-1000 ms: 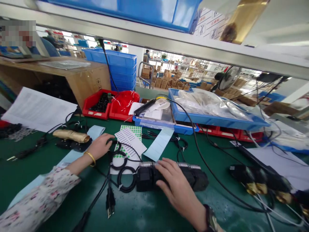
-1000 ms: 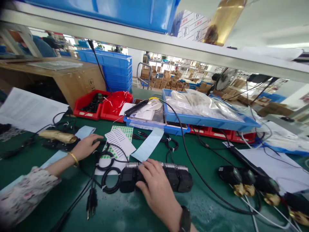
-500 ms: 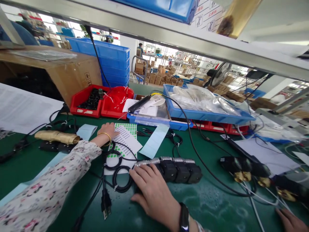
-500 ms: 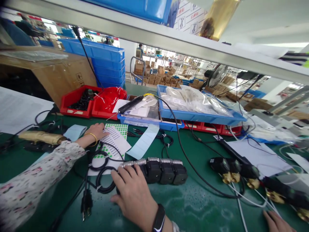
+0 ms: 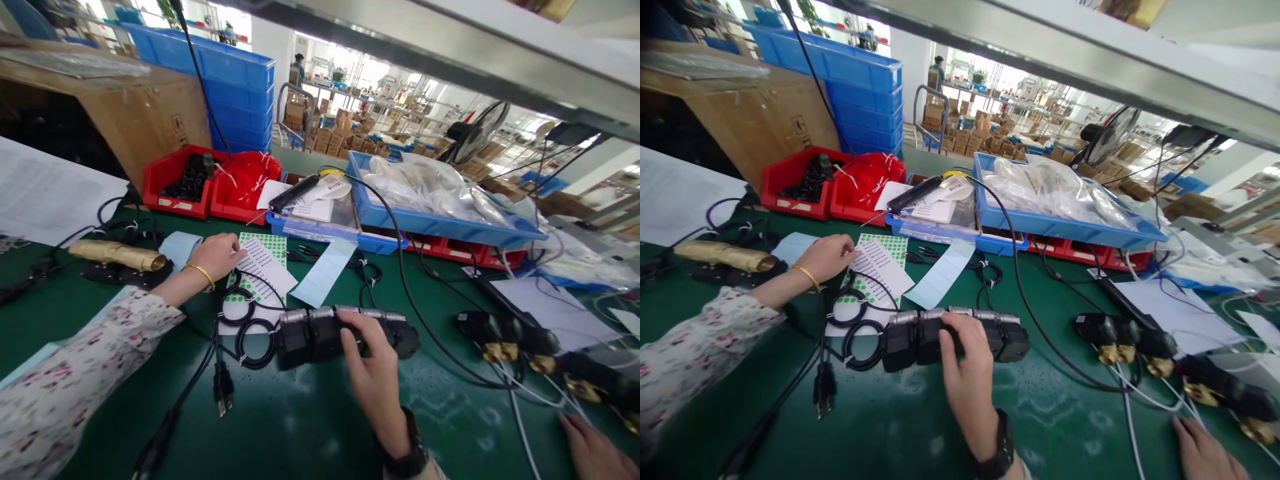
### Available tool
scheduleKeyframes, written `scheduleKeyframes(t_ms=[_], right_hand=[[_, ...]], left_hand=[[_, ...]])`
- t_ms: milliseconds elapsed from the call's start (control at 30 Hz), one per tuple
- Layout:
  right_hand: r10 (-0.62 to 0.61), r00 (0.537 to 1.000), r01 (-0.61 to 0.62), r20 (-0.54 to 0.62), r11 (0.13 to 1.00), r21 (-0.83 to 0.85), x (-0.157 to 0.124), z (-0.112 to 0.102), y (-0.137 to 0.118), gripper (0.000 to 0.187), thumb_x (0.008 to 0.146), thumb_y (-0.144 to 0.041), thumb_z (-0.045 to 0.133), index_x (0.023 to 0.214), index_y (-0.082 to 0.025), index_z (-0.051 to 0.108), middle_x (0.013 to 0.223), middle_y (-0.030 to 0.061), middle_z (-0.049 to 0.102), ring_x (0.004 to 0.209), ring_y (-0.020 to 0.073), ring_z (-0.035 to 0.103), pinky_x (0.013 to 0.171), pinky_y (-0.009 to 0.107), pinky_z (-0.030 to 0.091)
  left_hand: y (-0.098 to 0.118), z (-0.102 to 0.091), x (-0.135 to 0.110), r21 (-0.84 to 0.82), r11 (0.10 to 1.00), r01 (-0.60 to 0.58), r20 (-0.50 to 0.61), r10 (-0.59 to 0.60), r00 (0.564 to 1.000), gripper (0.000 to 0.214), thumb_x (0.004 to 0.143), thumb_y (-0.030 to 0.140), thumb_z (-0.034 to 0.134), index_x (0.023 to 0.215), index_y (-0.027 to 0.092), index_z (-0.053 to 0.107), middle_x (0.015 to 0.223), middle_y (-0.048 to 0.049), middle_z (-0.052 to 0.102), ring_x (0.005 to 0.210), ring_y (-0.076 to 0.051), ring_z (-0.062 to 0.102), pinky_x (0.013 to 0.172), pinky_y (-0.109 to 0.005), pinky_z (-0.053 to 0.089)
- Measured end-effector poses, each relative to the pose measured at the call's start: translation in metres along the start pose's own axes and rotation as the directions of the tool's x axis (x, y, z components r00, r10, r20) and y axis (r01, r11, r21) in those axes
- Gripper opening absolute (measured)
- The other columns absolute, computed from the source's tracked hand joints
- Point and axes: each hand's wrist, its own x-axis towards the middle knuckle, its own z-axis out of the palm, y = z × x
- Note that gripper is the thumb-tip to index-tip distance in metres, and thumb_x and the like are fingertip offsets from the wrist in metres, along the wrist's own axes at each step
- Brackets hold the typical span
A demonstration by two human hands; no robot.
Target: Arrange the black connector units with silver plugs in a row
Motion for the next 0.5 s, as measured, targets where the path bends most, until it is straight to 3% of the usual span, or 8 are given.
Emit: scheduleKeyframes(t_ms=[67,167,233,300,400,500], right_hand=[[0.034,0.998,-0.032,-0.053,0.999,0.040,-0.001,-0.011,-0.010,0.011,0.090,-0.020,0.050,0.096,-0.020,0.059,0.094,0.0057,0.063,0.090,0.0195,0.058,0.079,0.033,0.047],[-0.153,0.982,0.135,0.114,0.979,0.154,0.000,-0.014,-0.038,0.014,0.086,-0.012,0.051,0.096,-0.021,0.056,0.091,0.0034,0.063,0.086,0.0168,0.057,0.078,0.031,0.047],[-0.225,0.955,0.201,0.191,0.970,0.135,0.003,-0.008,-0.049,0.018,0.085,-0.011,0.053,0.100,-0.021,0.056,0.099,0.0041,0.063,0.094,0.0188,0.055,0.087,0.036,0.045],[-0.151,0.970,0.145,0.192,0.988,0.042,0.004,0.002,-0.045,0.022,0.085,-0.014,0.056,0.106,-0.021,0.055,0.109,0.0053,0.061,0.105,0.0214,0.050,0.096,0.041,0.039],[-0.013,0.987,0.022,0.162,0.998,-0.052,0.000,0.014,-0.020,0.025,0.088,-0.018,0.053,0.113,-0.021,0.053,0.115,0.0061,0.058,0.112,0.0220,0.045,0.100,0.042,0.038],[-0.003,0.976,0.047,0.218,0.979,-0.197,-0.009,0.018,0.001,0.030,0.088,-0.024,0.054,0.119,-0.022,0.052,0.123,0.0066,0.055,0.122,0.0261,0.037,0.105,0.051,0.030]], left_hand=[[0.003,-0.003,-0.010,-0.008,0.995,-0.096,0.014,0.096,0.995,0.030,0.085,0.043,0.038,0.087,0.019,0.056,0.091,-0.0073,0.061,0.093,-0.024,0.058,0.088,-0.033,0.042],[0.005,-0.001,-0.020,-0.003,0.987,-0.162,0.035,0.162,0.986,0.030,0.086,0.040,0.038,0.094,0.019,0.058,0.099,-0.0078,0.060,0.097,-0.023,0.057,0.092,-0.033,0.040],[0.004,0.004,-0.022,0.032,0.992,-0.122,0.048,0.120,0.992,0.038,0.085,0.039,0.039,0.110,0.016,0.055,0.113,-0.0130,0.056,0.105,-0.028,0.054,0.093,-0.037,0.040],[0.001,0.010,-0.021,0.074,0.996,-0.057,0.085,0.050,0.995,0.046,0.083,0.041,0.042,0.118,0.012,0.051,0.116,-0.0185,0.054,0.105,-0.034,0.054,0.089,-0.043,0.042],[-0.005,0.014,-0.017,0.107,0.994,-0.014,0.158,-0.003,0.987,0.043,0.083,0.043,0.044,0.110,0.013,0.057,0.105,-0.0177,0.060,0.098,-0.035,0.058,0.083,-0.043,0.045],[-0.010,0.017,-0.013,0.118,0.993,-0.010,0.184,-0.012,0.983,0.035,0.083,0.040,0.045,0.107,0.017,0.059,0.105,-0.0137,0.060,0.098,-0.032,0.058,0.084,-0.039,0.045]])
